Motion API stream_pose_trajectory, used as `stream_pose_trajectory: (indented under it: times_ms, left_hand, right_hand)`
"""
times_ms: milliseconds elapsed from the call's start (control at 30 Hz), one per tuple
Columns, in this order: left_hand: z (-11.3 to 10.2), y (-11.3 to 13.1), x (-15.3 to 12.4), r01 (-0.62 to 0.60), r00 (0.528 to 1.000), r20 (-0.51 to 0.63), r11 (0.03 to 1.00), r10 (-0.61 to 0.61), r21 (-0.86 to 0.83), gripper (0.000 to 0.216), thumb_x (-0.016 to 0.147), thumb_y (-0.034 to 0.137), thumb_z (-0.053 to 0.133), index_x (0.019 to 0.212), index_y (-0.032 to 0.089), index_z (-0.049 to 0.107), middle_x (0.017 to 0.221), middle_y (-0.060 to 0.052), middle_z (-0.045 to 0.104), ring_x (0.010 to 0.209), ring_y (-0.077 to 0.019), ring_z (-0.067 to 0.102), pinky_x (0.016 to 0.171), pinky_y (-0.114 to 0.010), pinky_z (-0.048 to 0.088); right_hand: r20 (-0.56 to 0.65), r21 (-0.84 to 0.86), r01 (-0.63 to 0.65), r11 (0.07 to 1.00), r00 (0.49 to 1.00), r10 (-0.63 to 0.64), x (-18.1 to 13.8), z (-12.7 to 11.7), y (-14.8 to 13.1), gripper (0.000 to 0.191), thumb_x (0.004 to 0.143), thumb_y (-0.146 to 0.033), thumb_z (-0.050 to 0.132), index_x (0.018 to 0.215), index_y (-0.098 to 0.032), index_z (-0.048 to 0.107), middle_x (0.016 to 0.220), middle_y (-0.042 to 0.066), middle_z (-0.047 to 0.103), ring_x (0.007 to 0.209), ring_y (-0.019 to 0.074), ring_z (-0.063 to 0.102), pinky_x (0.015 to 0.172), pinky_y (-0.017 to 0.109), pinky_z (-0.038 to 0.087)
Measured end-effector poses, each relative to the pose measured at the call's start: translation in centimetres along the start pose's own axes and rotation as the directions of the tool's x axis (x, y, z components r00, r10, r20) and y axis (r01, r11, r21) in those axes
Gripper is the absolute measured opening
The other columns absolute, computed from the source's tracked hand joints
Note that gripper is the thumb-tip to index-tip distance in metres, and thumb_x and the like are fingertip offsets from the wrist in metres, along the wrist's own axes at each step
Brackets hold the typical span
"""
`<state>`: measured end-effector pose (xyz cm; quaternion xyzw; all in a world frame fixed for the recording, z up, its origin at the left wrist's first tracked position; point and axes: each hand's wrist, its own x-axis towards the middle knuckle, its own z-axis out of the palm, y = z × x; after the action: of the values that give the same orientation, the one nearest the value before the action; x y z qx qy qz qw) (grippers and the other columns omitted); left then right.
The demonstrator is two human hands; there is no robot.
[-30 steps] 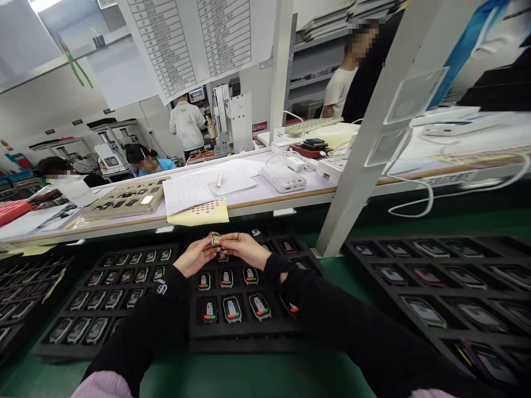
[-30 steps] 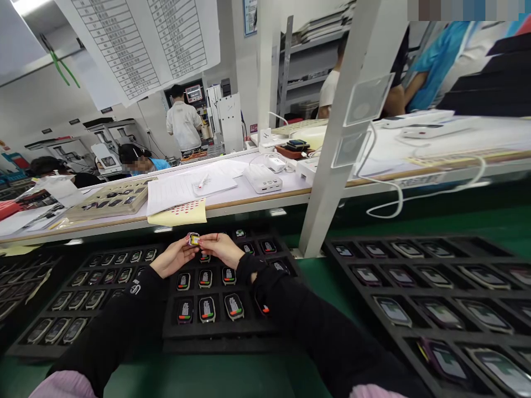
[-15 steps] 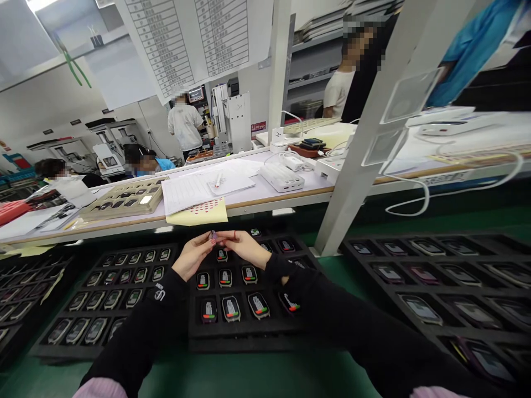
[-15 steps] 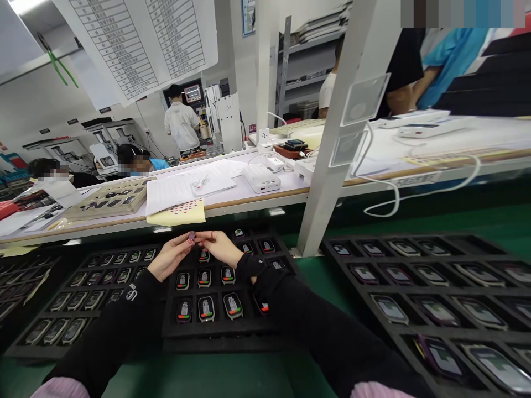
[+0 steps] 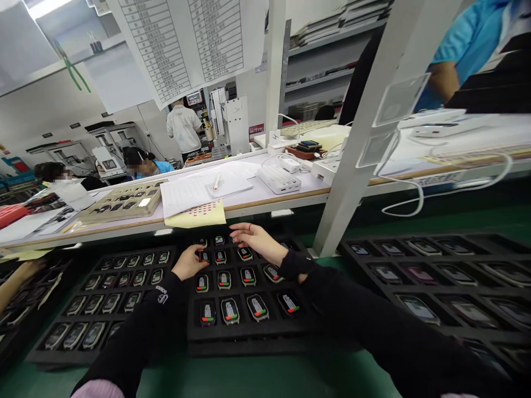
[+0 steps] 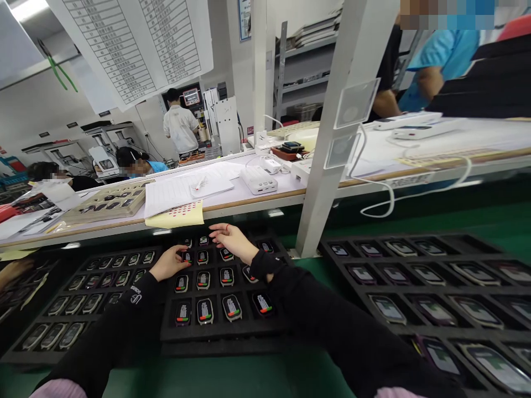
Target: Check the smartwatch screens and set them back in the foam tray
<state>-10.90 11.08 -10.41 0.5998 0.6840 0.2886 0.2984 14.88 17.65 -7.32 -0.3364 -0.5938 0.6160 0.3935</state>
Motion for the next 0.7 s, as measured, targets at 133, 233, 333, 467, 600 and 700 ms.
stream_pose_trajectory:
  times_ms: [133, 233, 333, 467, 600, 700]
  left_hand:
    - [0.2, -0.5, -0.2, -0.026, 0.999, 0.02, 1.0, 0.026, 0.006, 0.03, 0.093, 0.032, 0.065, 0.117, 0.015, 0.062, 0.117, -0.009, 0.064, 0.096, -0.0199, 0.065, 0.083, -0.04, 0.058]
    - [0.4, -0.5, -0.4, -0.028, 1.0, 0.009, 1.0, 0.028, 0.011, 0.032, 0.093, 0.031, 0.065, 0.121, 0.016, 0.06, 0.122, -0.009, 0.062, 0.099, -0.0206, 0.064, 0.084, -0.041, 0.058]
    - [0.1, -0.1, -0.7, -0.007, 1.0, 0.006, 0.999, 0.007, 0.031, 0.037, 0.093, 0.03, 0.065, 0.126, 0.017, 0.057, 0.123, -0.01, 0.061, 0.096, -0.0201, 0.064, 0.082, -0.04, 0.058]
    - [-1.2, 0.9, -0.8, 0.011, 1.0, 0.012, 0.996, -0.012, 0.085, 0.042, 0.091, 0.029, 0.066, 0.13, 0.017, 0.054, 0.122, -0.01, 0.06, 0.09, -0.0181, 0.064, 0.076, -0.036, 0.058]
    - [-2.3, 2.3, 0.0, -0.024, 1.0, 0.006, 0.985, 0.023, 0.172, 0.045, 0.089, 0.029, 0.069, 0.13, 0.018, 0.055, 0.126, -0.01, 0.058, 0.093, -0.019, 0.064, 0.083, -0.04, 0.057]
    - [-1.9, 3.3, 1.6, -0.07, 0.997, -0.003, 0.973, 0.073, 0.221, 0.038, 0.09, 0.031, 0.068, 0.125, 0.019, 0.059, 0.128, -0.01, 0.059, 0.103, -0.0221, 0.063, 0.091, -0.045, 0.055]
  right_hand:
    - [-0.01, -0.043, -0.045, 0.998, 0.999, 0.045, 0.3, -1.5, 0.3, 0.017, 0.101, -0.025, 0.065, 0.114, -0.015, 0.065, 0.107, 0.006, 0.066, 0.088, 0.0198, 0.067, 0.076, 0.036, 0.06]
    - [-0.04, -0.068, -0.065, 0.996, 0.997, 0.063, 0.7, -3.0, 0.6, 0.018, 0.101, -0.026, 0.065, 0.115, -0.015, 0.064, 0.109, 0.007, 0.066, 0.088, 0.0197, 0.067, 0.076, 0.036, 0.06]
    - [-0.054, -0.103, -0.088, 0.991, 0.995, 0.083, 1.2, -4.2, 0.8, 0.019, 0.101, -0.027, 0.064, 0.116, -0.016, 0.064, 0.111, 0.007, 0.066, 0.091, 0.0204, 0.067, 0.077, 0.037, 0.06]
    - [-0.048, -0.203, -0.134, 0.97, 0.991, 0.127, 2.1, -5.7, 0.7, 0.02, 0.101, -0.028, 0.064, 0.118, -0.016, 0.064, 0.113, 0.008, 0.065, 0.093, 0.0212, 0.067, 0.079, 0.038, 0.06]
    - [-0.037, -0.361, -0.201, 0.911, 0.979, 0.201, 3.5, -7.2, 0.4, 0.022, 0.101, -0.029, 0.064, 0.118, -0.015, 0.063, 0.114, 0.008, 0.065, 0.094, 0.0219, 0.067, 0.081, 0.039, 0.059]
    - [-0.055, -0.502, -0.268, 0.822, 0.959, 0.279, 4.8, -8.2, 0.5, 0.023, 0.101, -0.03, 0.065, 0.118, -0.015, 0.063, 0.114, 0.008, 0.065, 0.093, 0.022, 0.067, 0.08, 0.039, 0.06]
